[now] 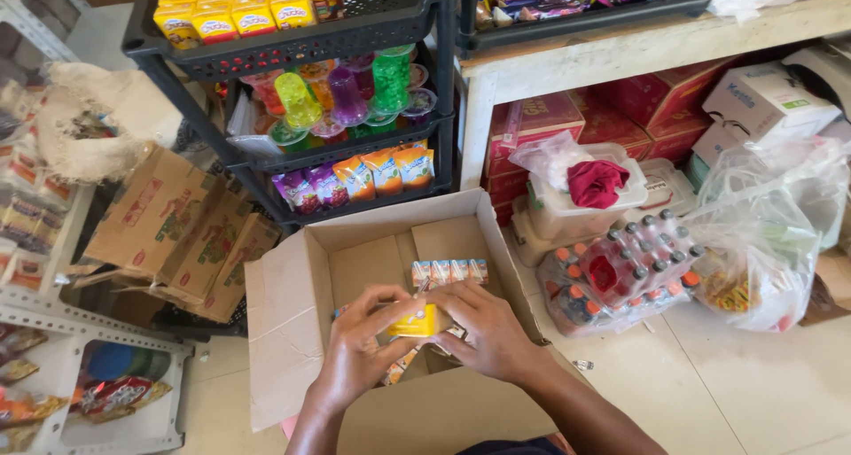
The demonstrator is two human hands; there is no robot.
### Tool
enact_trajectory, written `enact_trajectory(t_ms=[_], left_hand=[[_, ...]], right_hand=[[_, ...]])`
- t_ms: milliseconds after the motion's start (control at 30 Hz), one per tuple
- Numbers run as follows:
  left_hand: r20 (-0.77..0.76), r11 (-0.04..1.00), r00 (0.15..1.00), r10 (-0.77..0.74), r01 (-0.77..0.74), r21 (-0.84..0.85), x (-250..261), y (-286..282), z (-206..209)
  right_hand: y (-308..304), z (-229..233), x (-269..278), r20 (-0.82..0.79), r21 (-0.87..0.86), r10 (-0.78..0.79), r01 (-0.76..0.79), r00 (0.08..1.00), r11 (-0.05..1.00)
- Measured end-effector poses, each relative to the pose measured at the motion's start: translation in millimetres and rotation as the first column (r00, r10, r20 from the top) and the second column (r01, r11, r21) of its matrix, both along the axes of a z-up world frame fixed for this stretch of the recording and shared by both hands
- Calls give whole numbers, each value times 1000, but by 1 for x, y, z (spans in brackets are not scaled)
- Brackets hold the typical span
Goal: Stocking and organizing small juice boxes on a shelf from a cardboard box.
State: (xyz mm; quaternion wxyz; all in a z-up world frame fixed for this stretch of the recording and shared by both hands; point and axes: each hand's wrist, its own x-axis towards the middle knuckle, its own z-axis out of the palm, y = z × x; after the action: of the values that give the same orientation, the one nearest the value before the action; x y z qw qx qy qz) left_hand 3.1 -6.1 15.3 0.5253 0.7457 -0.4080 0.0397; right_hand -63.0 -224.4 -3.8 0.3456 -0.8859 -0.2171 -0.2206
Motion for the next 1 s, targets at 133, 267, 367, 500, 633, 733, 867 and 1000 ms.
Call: enact_trajectory(t_ms=[133, 267, 367, 500, 633, 733, 867, 1000], left_hand=[[-24, 997, 1000, 2, -4, -77, 7, 0, -17], [-365, 921, 931, 23, -162, -355, 14, -13, -37], [-471, 876, 877, 90, -295, -382, 22, -25, -48], [-391, 913, 902, 182, -303, -273, 23, -36, -36], [-351, 927, 911, 218, -306, -218, 35, -42, -23], [-364, 933, 915, 175, -272, -234, 44, -44, -14], [-243, 953, 952, 187, -235, -189, 68, -47, 4], [-36, 966, 980, 194, -197, -169, 101, -53, 30]], right_hand=[[-2, -17, 2, -103, 182, 61, -41, 993, 982], [-4, -28, 14, -296, 555, 177, 18, 939, 832], [-10, -30, 32, -355, 719, 229, 108, 906, 687], [-10, -26, 50, -341, 763, 217, 135, 914, 632], [-13, -30, 64, -349, 762, 239, 126, 906, 635], [-15, -24, 77, -341, 826, 295, 134, 893, 548], [-30, -19, 103, -262, 802, 278, 49, 924, 595], [-40, 27, 127, -217, 659, 216, -20, 952, 752]])
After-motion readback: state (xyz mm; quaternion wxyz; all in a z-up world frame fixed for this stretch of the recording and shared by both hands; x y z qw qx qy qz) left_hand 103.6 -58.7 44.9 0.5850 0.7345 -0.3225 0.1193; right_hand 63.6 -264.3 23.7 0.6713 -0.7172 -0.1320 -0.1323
